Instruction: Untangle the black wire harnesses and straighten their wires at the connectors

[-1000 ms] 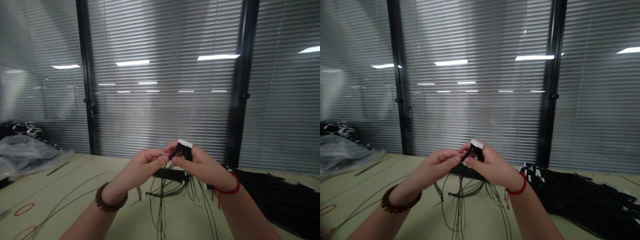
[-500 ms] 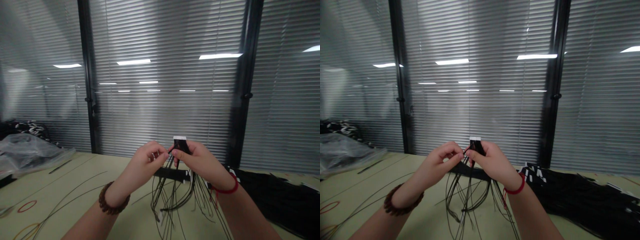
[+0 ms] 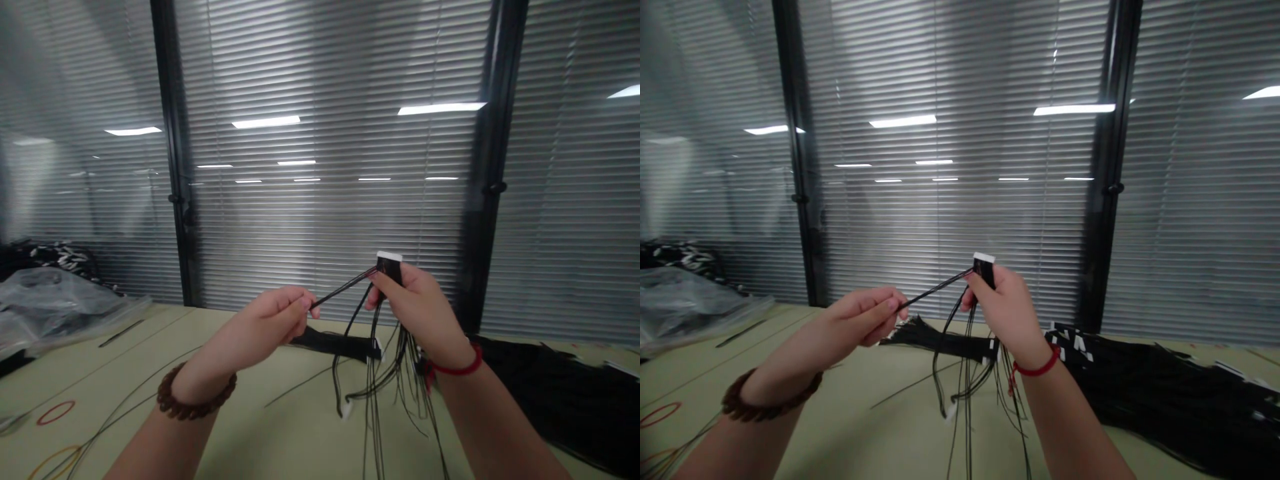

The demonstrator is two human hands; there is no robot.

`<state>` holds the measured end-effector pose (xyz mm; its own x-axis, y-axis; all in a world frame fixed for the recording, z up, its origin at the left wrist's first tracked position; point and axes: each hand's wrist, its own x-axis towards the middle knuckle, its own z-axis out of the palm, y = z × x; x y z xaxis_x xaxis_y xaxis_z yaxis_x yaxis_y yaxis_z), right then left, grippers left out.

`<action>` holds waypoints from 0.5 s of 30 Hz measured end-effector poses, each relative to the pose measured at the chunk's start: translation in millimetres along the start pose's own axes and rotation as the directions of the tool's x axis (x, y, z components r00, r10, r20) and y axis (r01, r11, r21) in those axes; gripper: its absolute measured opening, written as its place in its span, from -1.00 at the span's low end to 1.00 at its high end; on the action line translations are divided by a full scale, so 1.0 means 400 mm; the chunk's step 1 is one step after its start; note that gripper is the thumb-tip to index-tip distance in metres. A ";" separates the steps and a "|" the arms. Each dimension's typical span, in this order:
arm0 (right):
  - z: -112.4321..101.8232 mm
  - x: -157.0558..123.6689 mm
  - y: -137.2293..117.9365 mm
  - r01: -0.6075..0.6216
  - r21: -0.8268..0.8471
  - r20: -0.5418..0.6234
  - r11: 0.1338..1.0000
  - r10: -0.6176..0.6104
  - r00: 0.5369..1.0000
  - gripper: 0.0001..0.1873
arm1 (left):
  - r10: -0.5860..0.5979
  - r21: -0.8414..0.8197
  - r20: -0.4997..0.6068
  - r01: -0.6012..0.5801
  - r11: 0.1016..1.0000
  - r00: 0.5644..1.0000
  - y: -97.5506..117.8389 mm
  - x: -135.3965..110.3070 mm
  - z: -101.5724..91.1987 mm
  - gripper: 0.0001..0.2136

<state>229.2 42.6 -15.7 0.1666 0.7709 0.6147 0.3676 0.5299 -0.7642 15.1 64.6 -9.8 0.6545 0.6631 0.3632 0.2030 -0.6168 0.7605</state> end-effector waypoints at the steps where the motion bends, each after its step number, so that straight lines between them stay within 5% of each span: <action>1: -0.002 0.003 0.004 -0.010 0.044 -0.034 0.999 0.011 0.999 -0.69 | -0.006 0.024 0.040 0.005 1.000 0.999 0.005 -0.005 0.000 -0.74; 5: 0.000 0.008 0.007 -0.030 0.217 -0.070 0.976 0.046 0.997 -0.72 | 0.022 0.127 0.275 -0.059 0.990 0.961 0.021 -0.018 0.025 -0.78; 7: 0.004 0.005 0.001 -0.036 0.274 -0.038 0.961 0.048 0.998 -0.70 | 0.083 0.260 0.287 -0.161 0.952 0.954 0.022 -0.018 0.042 -0.81; 10: 0.011 -0.002 -0.011 -0.059 0.332 0.044 0.942 0.048 0.998 -0.67 | 0.148 0.446 0.080 -0.168 0.879 0.986 0.015 -0.013 0.058 -0.80; 13: 0.021 -0.008 -0.017 -0.083 0.366 0.126 0.927 0.038 0.991 -0.65 | 0.169 0.449 -0.153 -0.084 0.890 0.974 0.007 -0.002 0.067 -0.90; 15: 0.028 -0.012 -0.017 -0.094 0.380 0.180 0.920 0.026 0.983 -0.65 | 0.170 0.393 -0.186 -0.086 0.915 0.968 0.004 0.005 0.073 -0.92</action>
<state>215.5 39.3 -15.6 0.0083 0.8356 0.5493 -0.0250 0.5493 -0.8352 38.0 52.3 -23.5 0.5329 0.6154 0.5808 0.4161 -0.7882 0.4534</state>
